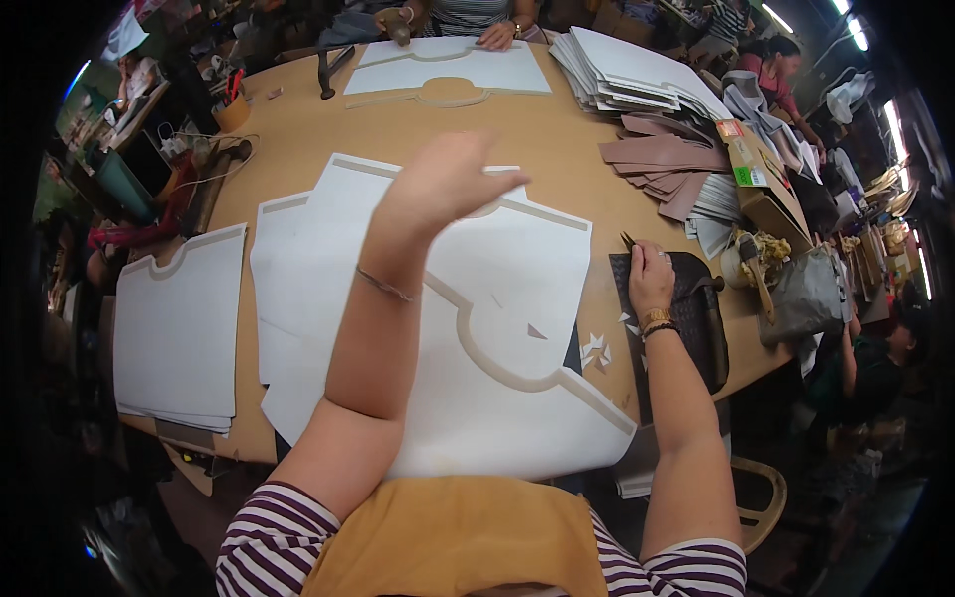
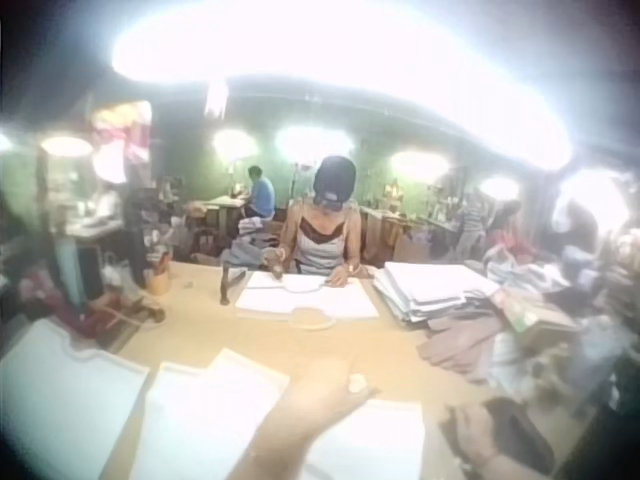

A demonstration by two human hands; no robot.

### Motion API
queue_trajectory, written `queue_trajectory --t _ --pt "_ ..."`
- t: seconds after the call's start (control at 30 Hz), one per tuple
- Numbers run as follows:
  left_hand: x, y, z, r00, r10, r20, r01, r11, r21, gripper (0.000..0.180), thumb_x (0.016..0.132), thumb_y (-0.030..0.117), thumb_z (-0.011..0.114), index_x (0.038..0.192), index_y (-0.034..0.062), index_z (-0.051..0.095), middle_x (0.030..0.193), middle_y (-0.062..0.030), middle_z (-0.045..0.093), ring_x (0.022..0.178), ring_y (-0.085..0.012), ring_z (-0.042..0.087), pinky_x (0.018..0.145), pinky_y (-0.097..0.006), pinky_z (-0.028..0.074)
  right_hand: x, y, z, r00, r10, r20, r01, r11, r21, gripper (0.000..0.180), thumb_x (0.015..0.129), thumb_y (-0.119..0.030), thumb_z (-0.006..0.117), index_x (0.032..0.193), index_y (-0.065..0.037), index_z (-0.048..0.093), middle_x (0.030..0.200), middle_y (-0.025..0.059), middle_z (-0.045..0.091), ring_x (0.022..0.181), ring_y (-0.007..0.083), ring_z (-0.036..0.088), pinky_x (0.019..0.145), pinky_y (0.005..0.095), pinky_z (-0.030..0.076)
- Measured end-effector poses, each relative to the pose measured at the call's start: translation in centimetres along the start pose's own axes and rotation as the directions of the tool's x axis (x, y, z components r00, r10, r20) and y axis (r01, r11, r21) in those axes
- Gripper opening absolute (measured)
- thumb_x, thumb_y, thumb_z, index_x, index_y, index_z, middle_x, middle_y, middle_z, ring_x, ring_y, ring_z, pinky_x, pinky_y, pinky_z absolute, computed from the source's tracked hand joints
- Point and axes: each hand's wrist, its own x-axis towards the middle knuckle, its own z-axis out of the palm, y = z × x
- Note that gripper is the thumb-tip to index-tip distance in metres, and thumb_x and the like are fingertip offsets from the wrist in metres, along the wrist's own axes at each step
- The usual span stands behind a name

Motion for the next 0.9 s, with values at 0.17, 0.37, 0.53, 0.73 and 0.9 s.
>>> queue_trajectory --t 0.17,0.37,0.53,0.73,0.9 --pt "-1.7 5.1 2.8 0.955 0.295 0.027 -0.295 0.956 -0.004 0.045 0.082 0.036 0.07 0.111 0.0016 0.061 0.096 -0.0203 0.068 0.094 -0.037 0.064 0.084 -0.043 0.05 0.0 0.9 0.6 0.999 -0.027 -0.021 0.026 1.0 -0.008 0.025 0.098 -0.027 0.05 0.102 -0.007 0.064 0.103 0.0139 0.067 0.099 0.0353 0.06 0.085 0.0433 0.047" --pt "-4.3 8.5 4.0 0.894 0.398 0.207 -0.4 0.916 -0.034 0.048 0.083 0.036 0.068 0.115 0.0028 0.056 0.092 -0.0164 0.068 0.092 -0.0344 0.066 0.091 -0.05 0.045 0.4 0.8 0.4 0.989 0.02 0.145 0.002 0.989 -0.148 0.027 0.097 -0.028 0.049 0.107 -0.007 0.064 0.108 0.0145 0.066 0.102 0.0347 0.06 0.087 0.0443 0.047" --pt "-4.5 9.1 4.7 0.885 0.404 0.23 -0.411 0.911 -0.019 0.052 0.083 0.035 0.068 0.12 0.002 0.053 0.091 -0.016 0.068 0.092 -0.0344 0.066 0.095 -0.054 0.042 0.1 1.1 0.7 0.995 -0.001 0.1 0.007 0.998 -0.059 0.026 0.096 -0.024 0.049 0.109 -0.006 0.063 0.111 0.014 0.065 0.105 0.0349 0.059 0.087 0.0447 0.046" --pt "-4.6 9.2 4.5 0.889 0.389 0.24 -0.402 0.916 0.002 0.051 0.083 0.035 0.068 0.119 0.0016 0.053 0.091 -0.0167 0.068 0.092 -0.0343 0.066 0.097 -0.055 0.042 0.0 -0.2 -0.1 0.997 0.005 0.077 -0.003 1.0 -0.03 0.026 0.096 -0.024 0.049 0.109 -0.006 0.063 0.109 0.015 0.065 0.105 0.0358 0.058 0.087 0.0457 0.046" --pt "-5.3 9.8 4.0 0.89 0.407 0.208 -0.417 0.909 0.005 0.05 0.084 0.034 0.069 0.118 0.0015 0.053 0.092 -0.0158 0.067 0.094 -0.0336 0.065 0.097 -0.054 0.042 -0.1 -0.2 -0.2 0.999 0.0 0.036 0.0 1.0 -0.01 0.025 0.096 -0.024 0.048 0.105 -0.007 0.063 0.106 0.0161 0.065 0.104 0.036 0.058 0.086 0.0475 0.045"
